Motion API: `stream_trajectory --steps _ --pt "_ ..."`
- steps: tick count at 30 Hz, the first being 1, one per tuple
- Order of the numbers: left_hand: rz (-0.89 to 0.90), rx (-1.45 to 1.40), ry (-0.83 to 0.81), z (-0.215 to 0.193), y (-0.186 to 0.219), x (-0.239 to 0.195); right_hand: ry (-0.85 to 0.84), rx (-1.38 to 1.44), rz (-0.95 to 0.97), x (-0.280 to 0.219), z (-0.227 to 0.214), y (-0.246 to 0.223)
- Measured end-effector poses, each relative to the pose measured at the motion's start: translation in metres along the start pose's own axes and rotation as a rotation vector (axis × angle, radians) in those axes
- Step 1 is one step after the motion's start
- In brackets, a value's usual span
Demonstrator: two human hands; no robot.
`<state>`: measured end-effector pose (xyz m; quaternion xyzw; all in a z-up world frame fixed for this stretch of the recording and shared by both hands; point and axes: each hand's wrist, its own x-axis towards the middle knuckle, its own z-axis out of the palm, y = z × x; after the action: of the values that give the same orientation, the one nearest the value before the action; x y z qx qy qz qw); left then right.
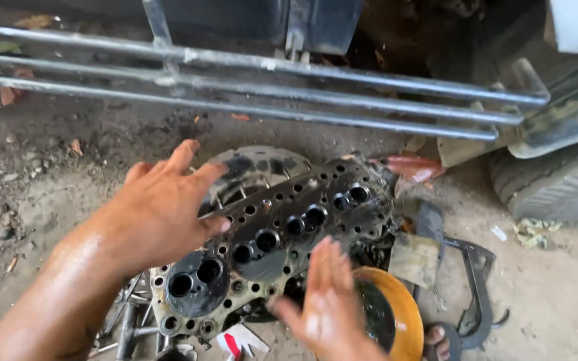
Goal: The person scrubs a metal engine cylinder head with a sponge and a scraper, dipping the sponge into a yellow bucket of liquid. The person works on the ground, cleaning the surface and the holes of the engine part.
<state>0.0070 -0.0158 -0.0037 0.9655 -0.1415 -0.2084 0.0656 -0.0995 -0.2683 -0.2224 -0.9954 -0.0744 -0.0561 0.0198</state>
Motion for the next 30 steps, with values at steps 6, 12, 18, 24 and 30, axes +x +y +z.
stream_trajectory --steps 6,12,18,24,30 --pt "0.015 0.049 0.003 0.004 0.002 0.003 -0.083 -0.286 -0.081 0.032 -0.024 0.018" --pt "-0.021 0.035 -0.079 0.000 0.008 0.001 0.297 -0.648 -0.025 0.001 0.019 0.037" --pt "0.056 0.064 0.010 0.002 0.008 0.005 -0.417 -0.018 0.303 0.017 -0.013 0.045" --pt "0.058 0.079 0.004 0.002 0.013 0.008 -0.345 -0.023 0.288 0.021 -0.003 0.070" --pt "0.076 0.097 -0.012 0.006 0.015 0.012 -0.268 0.045 0.327 0.028 -0.005 0.081"
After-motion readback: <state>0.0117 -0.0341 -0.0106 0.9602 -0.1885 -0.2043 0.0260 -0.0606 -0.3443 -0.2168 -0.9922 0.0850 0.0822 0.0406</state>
